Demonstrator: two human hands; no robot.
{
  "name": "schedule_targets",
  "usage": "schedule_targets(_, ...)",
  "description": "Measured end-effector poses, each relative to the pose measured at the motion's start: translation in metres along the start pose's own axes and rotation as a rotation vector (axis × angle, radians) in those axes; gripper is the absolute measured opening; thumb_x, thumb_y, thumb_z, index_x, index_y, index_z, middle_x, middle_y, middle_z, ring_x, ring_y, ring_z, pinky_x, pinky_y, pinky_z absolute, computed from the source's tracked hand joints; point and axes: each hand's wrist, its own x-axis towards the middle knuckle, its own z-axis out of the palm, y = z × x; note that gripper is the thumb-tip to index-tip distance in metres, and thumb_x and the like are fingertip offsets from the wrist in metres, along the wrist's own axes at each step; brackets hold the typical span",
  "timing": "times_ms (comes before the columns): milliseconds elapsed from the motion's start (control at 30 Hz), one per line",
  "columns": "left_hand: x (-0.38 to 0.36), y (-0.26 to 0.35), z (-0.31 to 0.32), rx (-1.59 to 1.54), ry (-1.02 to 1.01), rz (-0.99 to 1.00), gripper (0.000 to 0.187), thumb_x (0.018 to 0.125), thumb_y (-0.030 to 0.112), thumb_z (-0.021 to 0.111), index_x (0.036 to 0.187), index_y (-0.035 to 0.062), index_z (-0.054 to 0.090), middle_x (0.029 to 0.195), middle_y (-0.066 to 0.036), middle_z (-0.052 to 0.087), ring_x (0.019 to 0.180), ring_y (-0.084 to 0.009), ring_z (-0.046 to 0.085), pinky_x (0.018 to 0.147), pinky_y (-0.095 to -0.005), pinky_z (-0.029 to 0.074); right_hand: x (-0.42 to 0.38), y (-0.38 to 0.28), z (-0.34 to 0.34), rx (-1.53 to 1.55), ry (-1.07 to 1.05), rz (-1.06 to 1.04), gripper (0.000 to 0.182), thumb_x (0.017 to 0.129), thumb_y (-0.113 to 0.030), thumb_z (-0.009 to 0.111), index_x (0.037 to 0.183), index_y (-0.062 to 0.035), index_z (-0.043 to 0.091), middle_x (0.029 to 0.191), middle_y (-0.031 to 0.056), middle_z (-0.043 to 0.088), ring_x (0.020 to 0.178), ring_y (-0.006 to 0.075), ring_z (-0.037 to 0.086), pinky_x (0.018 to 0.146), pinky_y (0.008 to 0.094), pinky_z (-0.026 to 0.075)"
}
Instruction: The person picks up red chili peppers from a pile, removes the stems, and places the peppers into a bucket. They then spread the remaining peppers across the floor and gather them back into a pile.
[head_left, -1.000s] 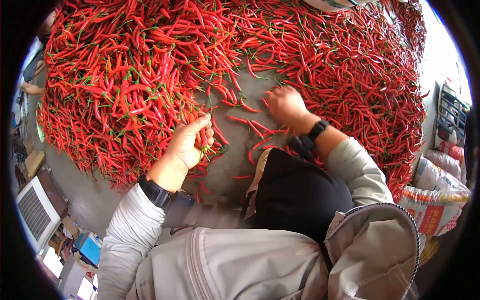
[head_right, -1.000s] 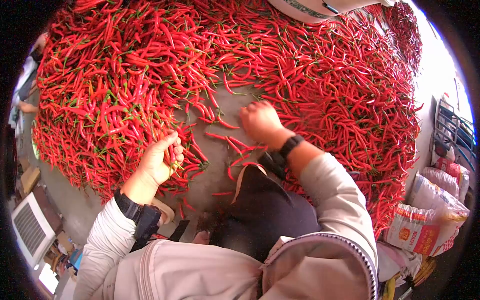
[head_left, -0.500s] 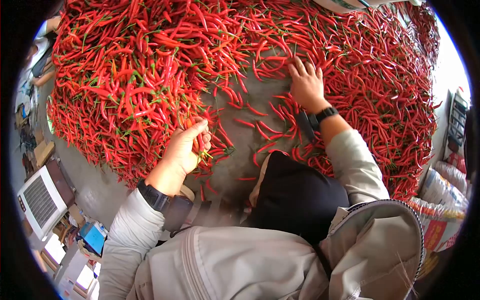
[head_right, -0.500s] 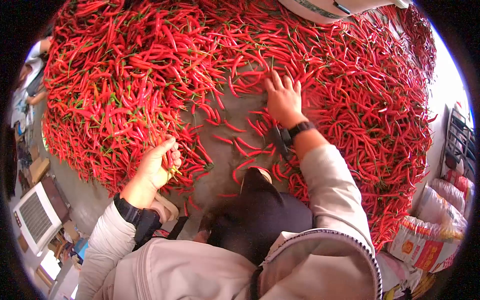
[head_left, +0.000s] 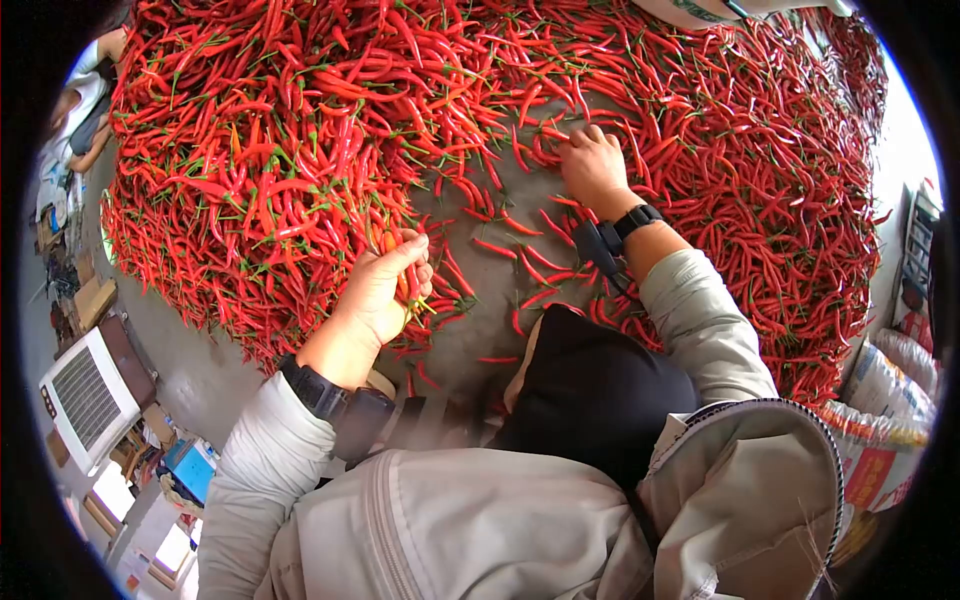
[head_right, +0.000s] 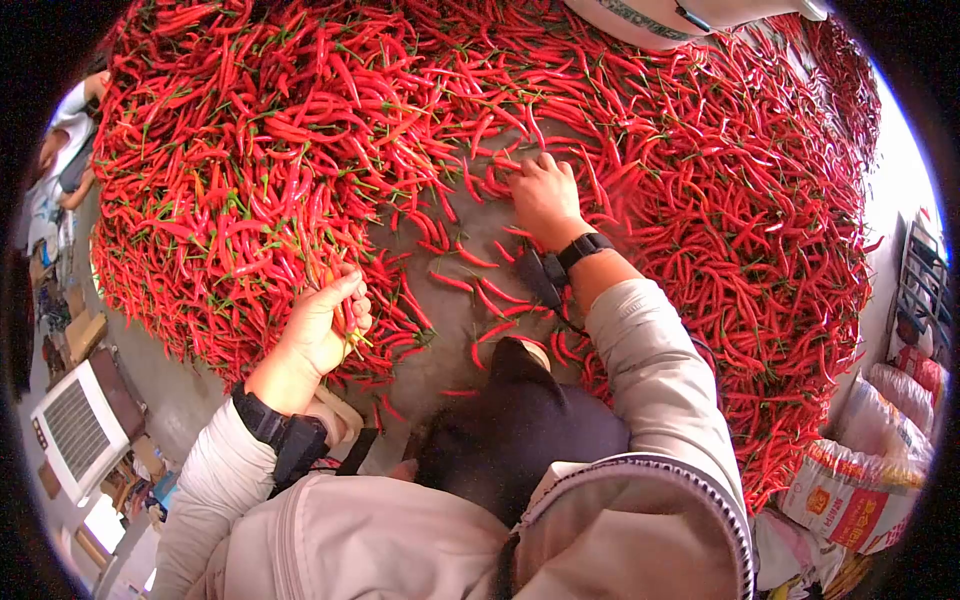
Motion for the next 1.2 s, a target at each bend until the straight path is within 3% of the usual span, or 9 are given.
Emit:
schedule_targets(100,0.002,-0.003,-0.001,-0.001,-0.001,-0.001,0.008,0.081,0.011,0.063,0.084,0.012,0.056,0.072,-0.001,0.054,0.062,-0.0125,0.051,0.054,-0.0254,0.042,-0.009,0.003,-0.001,0.268,0.202,0.001,0.016,0.071,-0.024,0.061,0.082,-0.0133,0.066,0.085,0.0028,0.056,0.089,0.0233,0.05,0.074,0.0369,0.042)
schedule_targets(300,0.019,-0.022,0.012,-0.028,-0.106,0.008,0.01,0.08,0.013,0.064,0.087,0.0114,0.057,0.072,-0.001,0.054,0.065,-0.0128,0.052,0.056,-0.0266,0.043,-0.038,-0.041,-0.063,0.847,0.306,-0.018,0.02,0.07,-0.016,0.067,0.086,-0.0034,0.064,0.077,0.0112,0.059,0.076,0.0284,0.056,0.069,0.0358,0.046)
schedule_targets(500,0.028,-0.032,0.046,-0.166,-0.121,0.053,0.018,0.081,0.02,0.064,0.093,0.009,0.057,0.082,-0.003,0.058,0.075,-0.0151,0.055,0.067,-0.0285,0.046,-0.055,-0.068,-0.094,1.229,0.09,-0.029,0.019,0.073,-0.011,0.067,0.088,-0.0016,0.062,0.076,0.0116,0.059,0.067,0.0233,0.06,0.06,0.0317,0.048)
schedule_targets(600,0.033,-0.034,0.056,-0.283,-0.25,0.112,0.027,0.085,0.028,0.059,0.101,0.0065,0.055,0.095,-0.005,0.059,0.091,-0.0174,0.055,0.087,-0.0325,0.042,-0.056,-0.072,-0.105,1.163,0.071,-0.11,0.022,0.073,-0.012,0.067,0.091,-0.0006,0.061,0.079,0.0135,0.06,0.07,0.0278,0.06,0.064,0.0346,0.048)
schedule_targets(700,0.026,-0.037,0.065,-0.274,-0.288,0.129,0.02,0.085,0.022,0.06,0.097,0.0073,0.057,0.092,-0.003,0.06,0.087,-0.0154,0.055,0.084,-0.0306,0.042,-0.055,-0.074,-0.118,1.04,0.082,-0.198,0.026,0.071,-0.016,0.067,0.089,0.0005,0.059,0.079,0.0156,0.06,0.074,0.0314,0.058,0.067,0.0372,0.047)
schedule_targets(800,0.025,-0.04,0.065,-0.255,-0.291,0.146,0.019,0.086,0.024,0.058,0.096,0.0088,0.056,0.094,-0.003,0.06,0.089,-0.0161,0.055,0.084,-0.0309,0.043,-0.054,-0.081,-0.121,1.0,0.026,-0.09,0.028,0.07,-0.016,0.071,0.087,0.0008,0.057,0.075,0.0114,0.057,0.067,0.0208,0.058,0.06,0.0302,0.047)
schedule_targets(967,0.021,-0.043,0.068,-0.271,-0.248,0.169,0.018,0.087,0.025,0.055,0.098,0.01,0.056,0.097,-0.003,0.059,0.094,-0.0167,0.055,0.087,-0.031,0.043,-0.05,-0.098,-0.126,0.816,0.031,0.039,0.045,0.062,-0.029,0.074,0.087,0.0004,0.052,0.078,0.0139,0.053,0.07,0.0266,0.055,0.062,0.0349,0.046)
schedule_targets(1067,0.015,-0.04,0.072,-0.282,-0.331,0.222,0.017,0.089,0.023,0.051,0.1,0.01,0.055,0.099,-0.004,0.058,0.095,-0.0171,0.054,0.089,-0.0322,0.042,-0.051,-0.105,-0.125,0.827,0.072,0.106,0.052,0.066,-0.033,0.07,0.096,0.002,0.047,0.087,0.0207,0.056,0.085,0.0381,0.056,0.074,0.0432,0.045)
schedule_targets(1200,0.006,-0.04,0.082,-0.298,-0.307,0.245,0.019,0.09,0.02,0.048,0.105,0.0102,0.053,0.103,-0.004,0.057,0.098,-0.0172,0.053,0.091,-0.0328,0.04,-0.052,-0.105,-0.128,0.802,0.081,0.117,0.052,0.069,-0.032,0.067,0.1,0.0024,0.044,0.09,0.0235,0.055,0.087,0.0407,0.054,0.075,0.0446,0.045)
